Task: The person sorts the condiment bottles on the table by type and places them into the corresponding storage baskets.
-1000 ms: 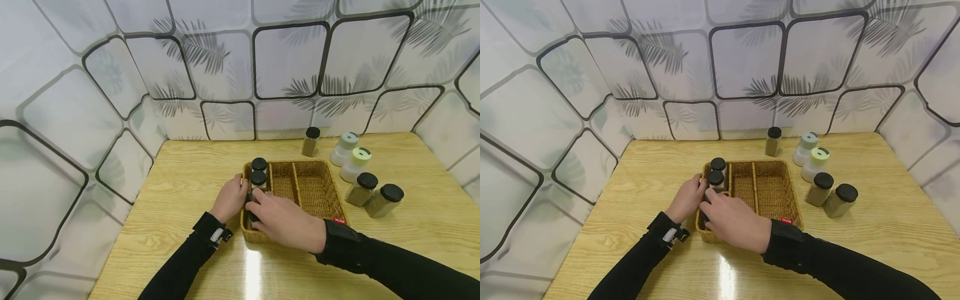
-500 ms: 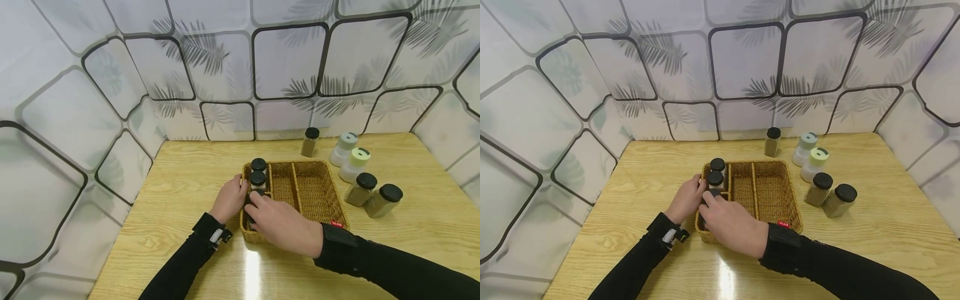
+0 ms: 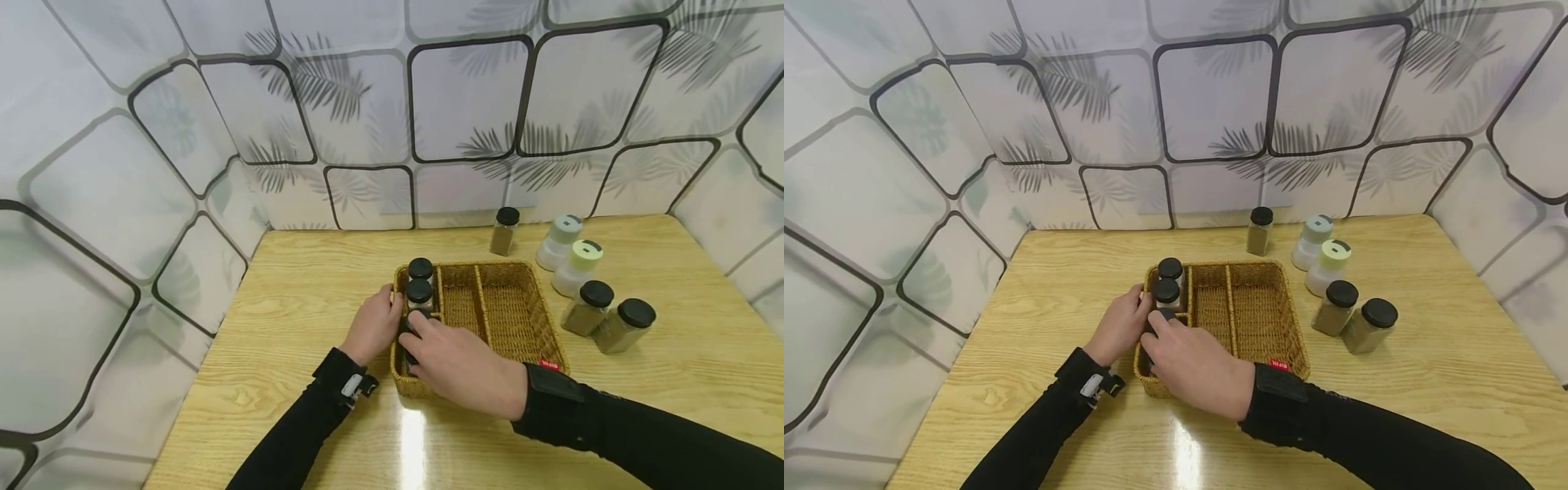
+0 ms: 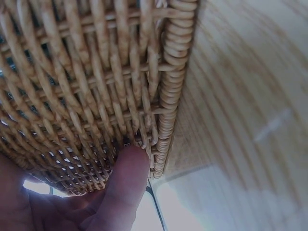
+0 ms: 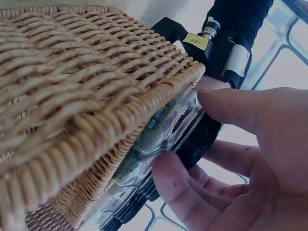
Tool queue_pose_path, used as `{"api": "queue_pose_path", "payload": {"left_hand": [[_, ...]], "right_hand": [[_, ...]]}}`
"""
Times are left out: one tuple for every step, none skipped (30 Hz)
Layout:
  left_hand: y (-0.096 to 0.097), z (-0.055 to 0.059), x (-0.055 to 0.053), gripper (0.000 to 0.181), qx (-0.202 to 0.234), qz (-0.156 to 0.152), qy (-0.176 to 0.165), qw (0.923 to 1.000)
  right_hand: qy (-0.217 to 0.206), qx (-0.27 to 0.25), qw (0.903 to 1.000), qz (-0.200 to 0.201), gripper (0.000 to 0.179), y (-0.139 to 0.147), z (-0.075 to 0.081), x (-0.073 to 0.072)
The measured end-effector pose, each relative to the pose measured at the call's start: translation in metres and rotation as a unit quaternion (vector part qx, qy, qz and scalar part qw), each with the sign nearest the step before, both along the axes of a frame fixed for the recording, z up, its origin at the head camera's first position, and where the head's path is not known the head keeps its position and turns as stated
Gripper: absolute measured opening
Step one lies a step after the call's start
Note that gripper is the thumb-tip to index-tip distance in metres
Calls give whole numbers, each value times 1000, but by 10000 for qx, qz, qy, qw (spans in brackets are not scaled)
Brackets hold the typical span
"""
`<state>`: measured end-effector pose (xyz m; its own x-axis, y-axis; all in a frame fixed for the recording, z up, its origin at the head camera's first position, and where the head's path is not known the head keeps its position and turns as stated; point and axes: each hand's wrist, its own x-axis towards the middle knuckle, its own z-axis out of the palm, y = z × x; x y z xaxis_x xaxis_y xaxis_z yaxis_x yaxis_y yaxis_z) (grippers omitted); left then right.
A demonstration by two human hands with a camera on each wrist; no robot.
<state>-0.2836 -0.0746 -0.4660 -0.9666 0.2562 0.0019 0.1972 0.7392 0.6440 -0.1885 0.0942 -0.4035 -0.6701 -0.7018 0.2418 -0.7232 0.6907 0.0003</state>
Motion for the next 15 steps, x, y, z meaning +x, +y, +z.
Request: {"api": "queue_pose_path", "payload": {"left_hand": [[0,0,0,57,2,1,2,10000],[0,0,0,57,8,0,9,10000],[0,-1,0,57,10,-1,8,10000],[0,-1,0,57,29,-4,1,10000],[0,-1,0,57,35,-9,3,10000],[0,-1,0,57,35,-9,7,10000],[0,-1,0,57,43,-19,7,10000],[0,-1,0,57,44,-27,12,10000],[0,-1,0,57,40,-31,20,10000],[0,-1,0,57,34,-34,25,10000],[0,-2,0,58,30,-35,25,10000],[0,-2,0,58,40,-40,21,10000],[0,-2,0,58,44,-47,20,10000],[-1,-2,0,58,45,-58,26,10000],[-1,-1,0,58,58,-74,10,10000]], "right_hand": [[36,9,10000,1,33,0,0,0],[60,19,10000,5,34,0,0,0],[93,28,10000,12,35,1,-1,0],[118,33,9999,13,36,1,-1,0],[143,40,9999,12,37,1,-1,0],[156,38,9999,3,38,1,-1,1],[170,36,9998,-6,39,1,-1,1],[183,28,9998,-17,40,1,-1,1],[196,16,9998,-29,41,2,-1,1],[216,-5,9998,-42,41,2,0,1],[235,-18,9997,-53,42,2,0,1],[253,-45,9997,-57,41,3,0,1],[276,-65,9996,-60,41,4,1,1],[289,-85,9995,-65,41,4,1,1],[298,-97,9995,-70,41,5,2,1]]}}
